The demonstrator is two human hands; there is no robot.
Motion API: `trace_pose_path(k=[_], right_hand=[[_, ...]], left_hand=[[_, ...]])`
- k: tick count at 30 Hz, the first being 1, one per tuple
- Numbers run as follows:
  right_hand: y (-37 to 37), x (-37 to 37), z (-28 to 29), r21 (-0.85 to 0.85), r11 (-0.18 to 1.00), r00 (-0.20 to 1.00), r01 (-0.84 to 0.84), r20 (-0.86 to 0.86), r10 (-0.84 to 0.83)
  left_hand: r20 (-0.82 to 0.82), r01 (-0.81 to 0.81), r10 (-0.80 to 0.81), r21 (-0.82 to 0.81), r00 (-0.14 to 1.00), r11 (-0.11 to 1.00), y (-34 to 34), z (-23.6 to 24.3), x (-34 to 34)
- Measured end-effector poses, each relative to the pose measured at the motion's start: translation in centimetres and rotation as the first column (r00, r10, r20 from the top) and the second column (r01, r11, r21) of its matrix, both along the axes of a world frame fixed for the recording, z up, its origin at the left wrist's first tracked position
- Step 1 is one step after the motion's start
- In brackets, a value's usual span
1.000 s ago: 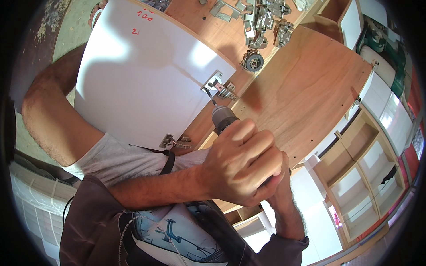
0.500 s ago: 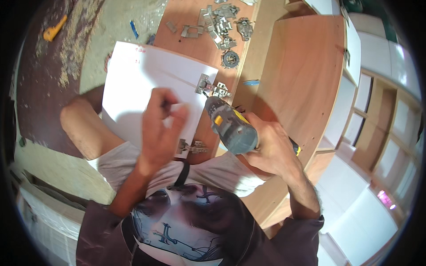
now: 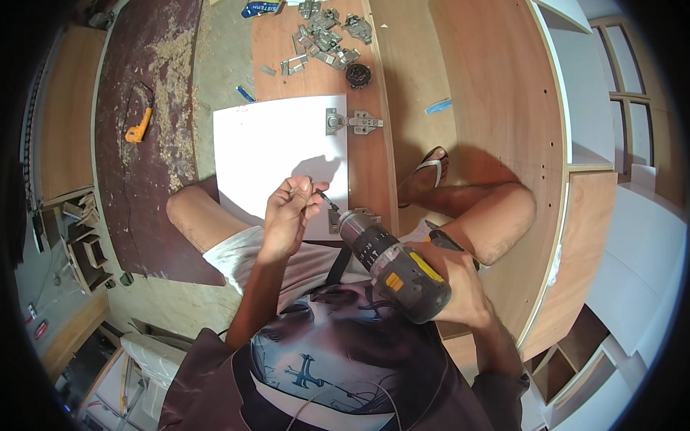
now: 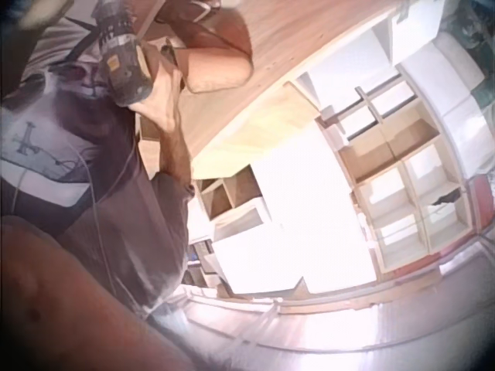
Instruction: The person sits on the floor and uses a cordless drill to attach metal hinges to a white cabinet door. They repeatedly position the hinge, drive screws, and adjust the door on their lap.
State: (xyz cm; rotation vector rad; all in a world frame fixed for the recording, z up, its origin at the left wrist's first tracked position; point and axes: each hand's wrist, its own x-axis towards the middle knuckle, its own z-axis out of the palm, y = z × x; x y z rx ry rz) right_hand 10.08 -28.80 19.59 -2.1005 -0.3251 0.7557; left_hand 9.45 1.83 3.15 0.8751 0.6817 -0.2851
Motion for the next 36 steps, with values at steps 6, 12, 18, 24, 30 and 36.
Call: trace_pose_path(k=[6,12,18,24,30,36], right_hand=[[0.0,-2.2,0.1,0.126,0.988,0.995,0.083,0.045,-0.09],[0.2,-2.7,0.3,0.102,0.994,0.998,0.045,0.042,-0.05],[0.7,-3.0,0.1,0.054,0.997,0.996,0.062,0.055,-0.065],[1.4,-1.9,-0.6,-0.095,0.99,0.992,0.109,0.082,-0.101],[3.7,2.3,-1.9,-0.095,0.974,0.978,0.207,-0.002,-0.208],[6.0,11.7,-0.8,-0.325,0.945,0.999,0.046,0.015,-0.044]], left_hand=[[-0.049,-0.129,0.126,-0.619,0.991,0.775,-1.1,2.6,-0.4],[-0.149,-0.212,0.159,-0.479,0.976,0.852,-1.8,4.4,-1.4],[-0.179,-0.211,0.141,-0.482,0.974,0.851,-1.7,3.5,-2.2],[-0.25,-0.246,0.112,-0.606,0.962,0.757,-2.6,0.6,-0.3],[-0.225,-0.256,0.126,-0.775,0.966,0.578,-4.9,-4.6,4.9],[-0.378,-0.425,0.193,-0.816,0.905,0.391,-6.5,-6.7,12.3]])
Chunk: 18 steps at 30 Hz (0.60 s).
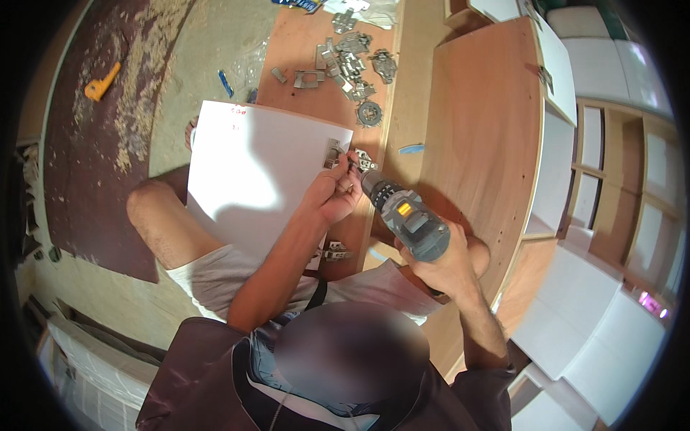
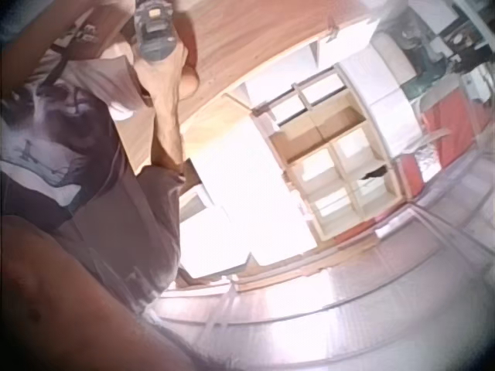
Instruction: The person sits on the floor and uses a cordless drill to attach metal hinges to a white cabinet door. They repeatedly position the hinge, drive screws, and adjust the door on their lap.
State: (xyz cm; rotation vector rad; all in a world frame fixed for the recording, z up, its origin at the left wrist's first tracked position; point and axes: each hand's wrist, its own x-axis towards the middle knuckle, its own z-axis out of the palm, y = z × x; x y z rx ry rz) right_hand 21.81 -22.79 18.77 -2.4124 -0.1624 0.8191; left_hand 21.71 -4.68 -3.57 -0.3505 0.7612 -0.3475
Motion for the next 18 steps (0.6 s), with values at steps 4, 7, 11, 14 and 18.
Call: trace_pose_path(k=[4,7,11,14,18], right_hand=[[2.1,5.2,0.5,-0.112,0.99,0.994,-0.086,-0.078,0.077],[3.9,8.0,0.6,-0.183,0.968,0.984,-0.174,-0.075,0.163],[6.0,10.1,1.5,-0.325,0.9,0.955,-0.289,-0.161,0.248],[7.2,10.6,2.0,-0.338,0.885,0.944,-0.32,-0.189,0.269],[8.1,10.4,1.9,-0.393,0.859,0.942,-0.328,-0.201,0.268]], left_hand=[[-0.035,-0.061,0.06,-0.049,0.998,0.997,0.5,-0.3,1.7],[-0.064,-0.126,0.117,-0.165,0.991,0.978,0.9,-1.0,2.1],[-0.074,-0.218,0.205,-0.304,0.976,0.927,0.5,-1.5,1.8],[-0.127,-0.221,0.192,-0.272,0.973,0.937,0.0,-1.4,1.7],[-0.168,-0.216,0.175,-0.277,0.97,0.936,-0.1,-1.1,1.8]])
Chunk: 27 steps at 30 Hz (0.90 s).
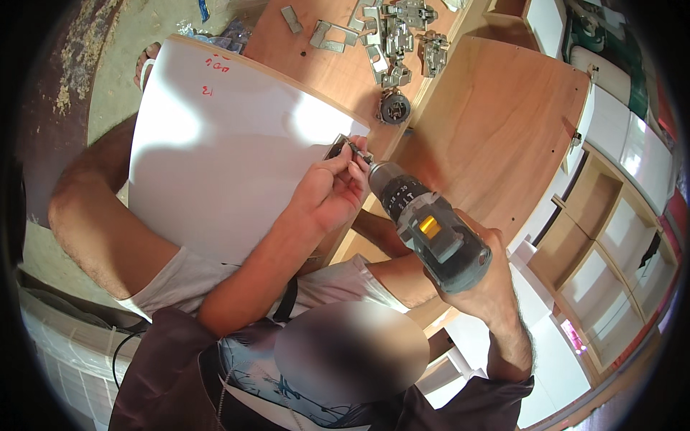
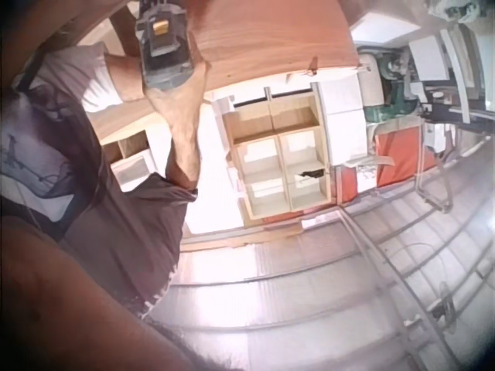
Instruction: The person sits on the floor and uses a cordless drill to attach metal hinges to a white cabinet door. They repeatedly position the hinge, drive screws, and adjust the door on their lap.
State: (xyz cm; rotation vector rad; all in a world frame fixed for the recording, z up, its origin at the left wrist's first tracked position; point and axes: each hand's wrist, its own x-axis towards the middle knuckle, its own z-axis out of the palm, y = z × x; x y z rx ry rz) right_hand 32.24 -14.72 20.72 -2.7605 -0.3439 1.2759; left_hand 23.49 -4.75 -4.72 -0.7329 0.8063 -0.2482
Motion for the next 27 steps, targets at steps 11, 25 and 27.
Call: trace_pose_path(k=[11,25,27], right_hand=[[0.6,0.4,-0.1,-0.041,0.999,0.999,0.029,-0.015,-0.03],[0.1,0.2,0.0,-0.02,0.994,0.994,0.106,0.026,-0.105],[0.1,0.2,0.0,-0.016,0.994,0.994,0.111,0.024,-0.111]], left_hand=[[-0.11,0.055,-0.041,0.126,0.993,0.991,-0.3,0.8,0.2],[-0.093,-0.003,0.013,0.105,0.996,0.995,-0.7,1.1,0.4],[-0.105,0.003,0.009,0.105,0.994,0.994,-0.7,1.2,0.5]])
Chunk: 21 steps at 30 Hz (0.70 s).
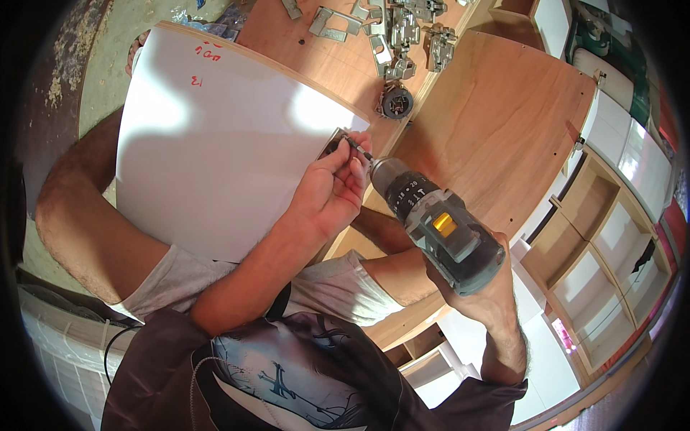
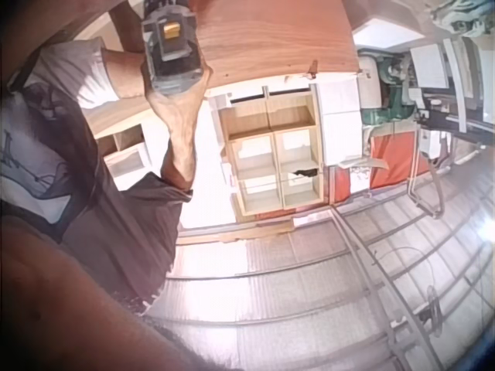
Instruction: The person sits on the floor and uses a cordless drill to attach metal hinges to a white cabinet door. They repeatedly position the hinge, drive screws, and adjust the door on their lap.
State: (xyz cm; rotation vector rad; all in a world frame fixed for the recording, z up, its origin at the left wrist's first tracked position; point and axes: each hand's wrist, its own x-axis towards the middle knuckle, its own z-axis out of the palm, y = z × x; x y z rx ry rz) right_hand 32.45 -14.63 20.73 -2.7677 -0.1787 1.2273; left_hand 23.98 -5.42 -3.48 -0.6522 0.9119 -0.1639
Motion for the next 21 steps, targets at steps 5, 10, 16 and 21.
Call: trace_pose_path(k=[5,10,16,21], right_hand=[[0.12,0.0,-0.04,0.012,1.0,1.0,0.004,0.006,-0.004],[0.09,-0.06,0.05,0.021,0.999,0.999,0.04,0.012,-0.04],[0.01,0.15,0.23,0.003,1.0,1.0,0.014,0.008,-0.014],[0.04,0.25,0.2,0.02,1.0,1.0,0.006,0.015,-0.006]], left_hand=[[-0.046,0.029,-0.028,0.017,0.999,0.999,0.05,0.44,0.2],[-0.042,0.013,-0.012,0.015,0.999,1.0,-0.07,0.49,0.08],[-0.049,0.013,-0.012,0.023,0.999,1.0,-0.32,0.59,-0.07],[-0.053,0.008,-0.006,0.035,0.999,0.999,-0.44,0.75,-0.14]])
